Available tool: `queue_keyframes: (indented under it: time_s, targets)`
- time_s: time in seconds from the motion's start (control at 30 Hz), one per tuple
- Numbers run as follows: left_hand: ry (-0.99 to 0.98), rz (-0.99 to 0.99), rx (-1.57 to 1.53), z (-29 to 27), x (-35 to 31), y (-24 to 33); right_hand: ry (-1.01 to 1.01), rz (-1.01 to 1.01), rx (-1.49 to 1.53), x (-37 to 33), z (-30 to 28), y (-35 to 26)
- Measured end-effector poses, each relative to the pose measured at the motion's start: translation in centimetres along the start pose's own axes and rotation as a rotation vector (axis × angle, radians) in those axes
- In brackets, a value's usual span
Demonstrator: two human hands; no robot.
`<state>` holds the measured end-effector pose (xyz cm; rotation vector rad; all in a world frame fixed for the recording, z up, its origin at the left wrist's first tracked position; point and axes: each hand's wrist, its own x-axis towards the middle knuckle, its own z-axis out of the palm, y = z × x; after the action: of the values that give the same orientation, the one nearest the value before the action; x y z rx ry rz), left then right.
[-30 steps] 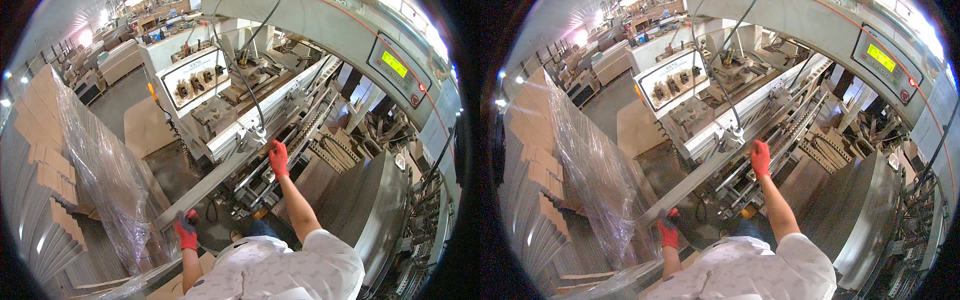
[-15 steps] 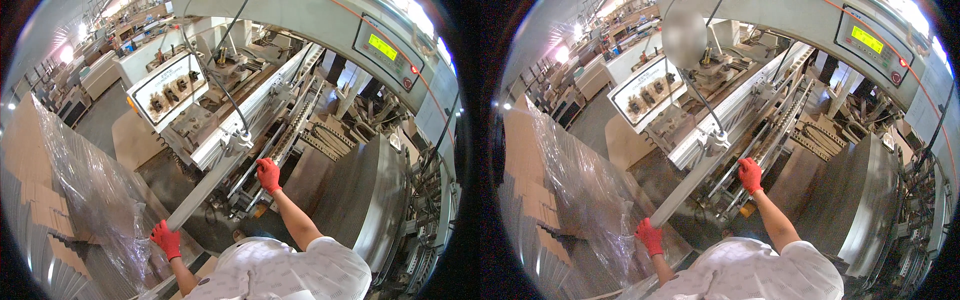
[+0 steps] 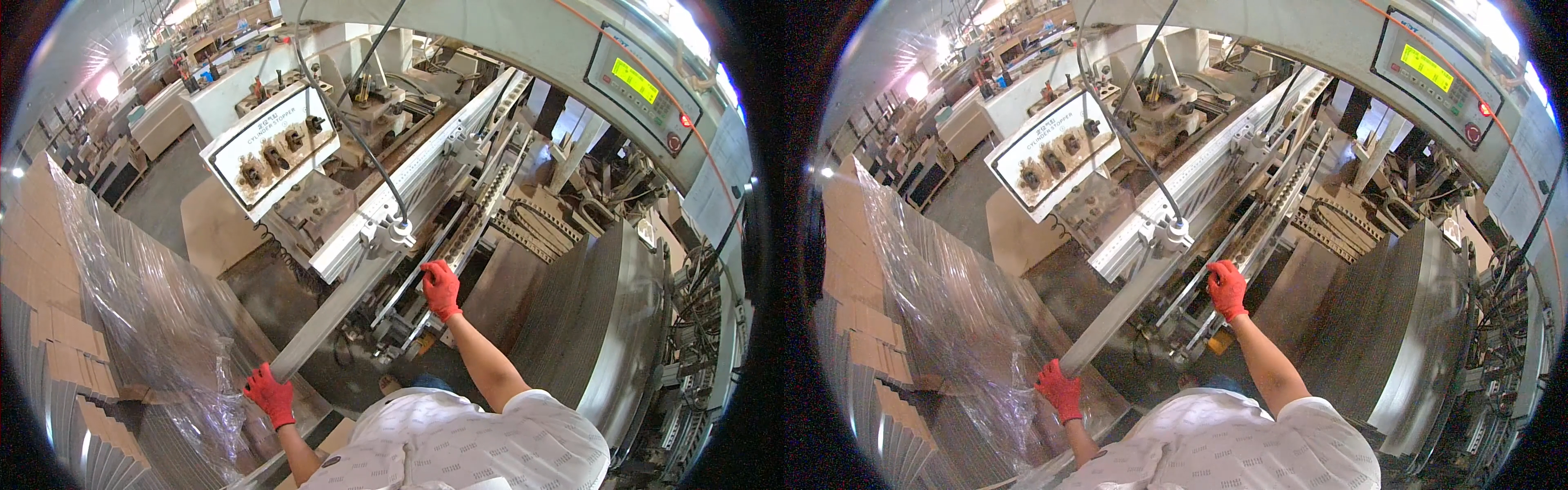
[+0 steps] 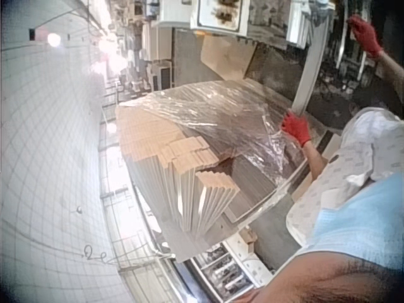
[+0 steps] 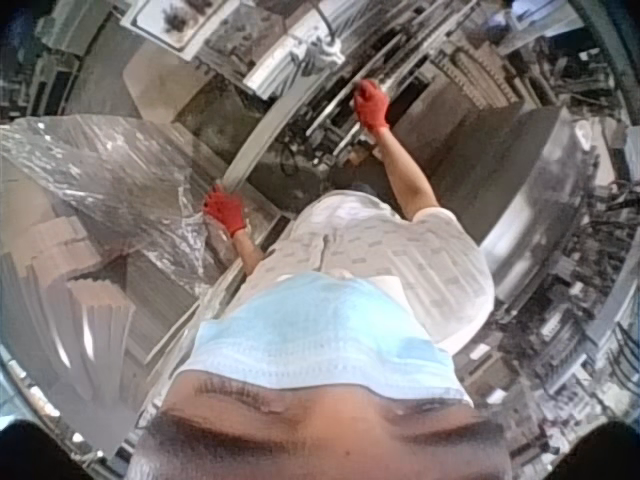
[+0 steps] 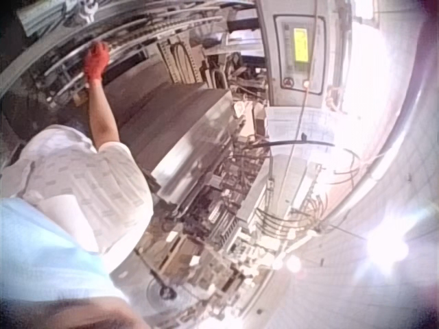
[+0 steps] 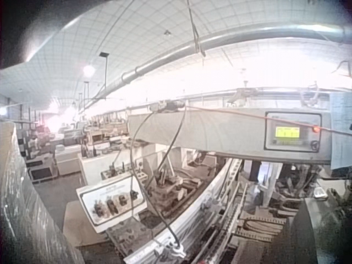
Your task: The person picks up thin wooden planks one at a time from a large shrink-wrapped pallet and places them onto the feed track of a woodworking machine.
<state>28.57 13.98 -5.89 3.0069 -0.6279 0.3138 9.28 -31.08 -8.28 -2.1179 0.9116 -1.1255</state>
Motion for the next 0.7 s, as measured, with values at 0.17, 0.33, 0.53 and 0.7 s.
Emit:
queue_keyframes:
  time_s: [0.17, 0.33, 0.53, 0.7]
  targets:
    - [-0.016, -0.012, 0.011, 0.1, -0.1, -0.1, 0.017, -0.034, 0.014, 0.0, 0.2, 0.2]
    - [0.088, 0.065, 0.010, -0.1, -0.5, -0.3, -0.030, 0.039, 0.056, -0.3, -0.1, 0.3]
    - [0.047, 0.158, -0.102, -0.4, 0.3, 0.4, 0.000, -0.032, 0.013, -0.4, 0.1, -0.3]
    - [-0.010, 0.226, -0.158, 0.3, 1.3, 1.6, -0.018, 0.352, 0.466, -3.9, 3.2, -2.8]
